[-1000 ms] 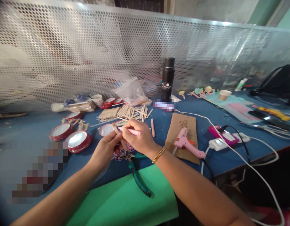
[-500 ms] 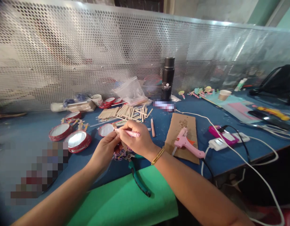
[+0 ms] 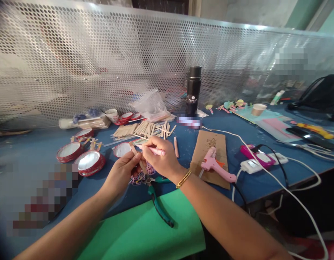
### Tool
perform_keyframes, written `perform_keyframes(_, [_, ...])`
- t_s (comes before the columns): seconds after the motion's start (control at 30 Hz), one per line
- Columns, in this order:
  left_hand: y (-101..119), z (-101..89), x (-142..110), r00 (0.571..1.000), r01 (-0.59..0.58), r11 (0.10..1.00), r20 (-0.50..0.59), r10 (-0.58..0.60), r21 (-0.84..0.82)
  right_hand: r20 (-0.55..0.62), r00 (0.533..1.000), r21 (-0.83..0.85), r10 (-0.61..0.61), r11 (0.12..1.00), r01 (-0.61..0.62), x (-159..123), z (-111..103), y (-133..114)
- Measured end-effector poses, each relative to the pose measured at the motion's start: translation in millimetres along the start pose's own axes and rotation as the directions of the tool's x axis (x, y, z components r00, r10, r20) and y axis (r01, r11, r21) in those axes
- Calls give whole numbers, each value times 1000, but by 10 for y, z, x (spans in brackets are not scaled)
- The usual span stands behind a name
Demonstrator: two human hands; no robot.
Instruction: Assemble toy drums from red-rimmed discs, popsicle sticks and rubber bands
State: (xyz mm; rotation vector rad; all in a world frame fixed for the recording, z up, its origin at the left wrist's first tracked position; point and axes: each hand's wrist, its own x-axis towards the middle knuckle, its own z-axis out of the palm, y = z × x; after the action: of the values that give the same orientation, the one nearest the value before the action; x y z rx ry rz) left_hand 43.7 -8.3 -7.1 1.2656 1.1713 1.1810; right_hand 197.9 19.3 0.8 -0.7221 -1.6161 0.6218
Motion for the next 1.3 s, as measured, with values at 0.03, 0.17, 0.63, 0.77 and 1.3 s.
perform_keyframes(0.03, [-2,2,0,1000,-1,1000,0,1,-1,6,1000,8,0,1000,0,-2,3,-5])
perform_keyframes(0.17, [-17,6,6,1000,-9,1000,4,9,5,29,999,20,13,1000,-13,-17,35,-24])
perform_keyframes(0.63, [3,7,-2,1000,3,1000,-16,-3,12,-25,1000,4,2,1000,-2,15,-19,31])
perform_keyframes(0.77, [6,1,3,1000,13,1000,-22,-13,-7,19,1000,34,13,999,-14,-10,24,13])
perform_keyframes(1.3, [1,-7,10,1000,7,1000,-20,-7,15,25,1000,23,19,1000,-19,-15,28,25])
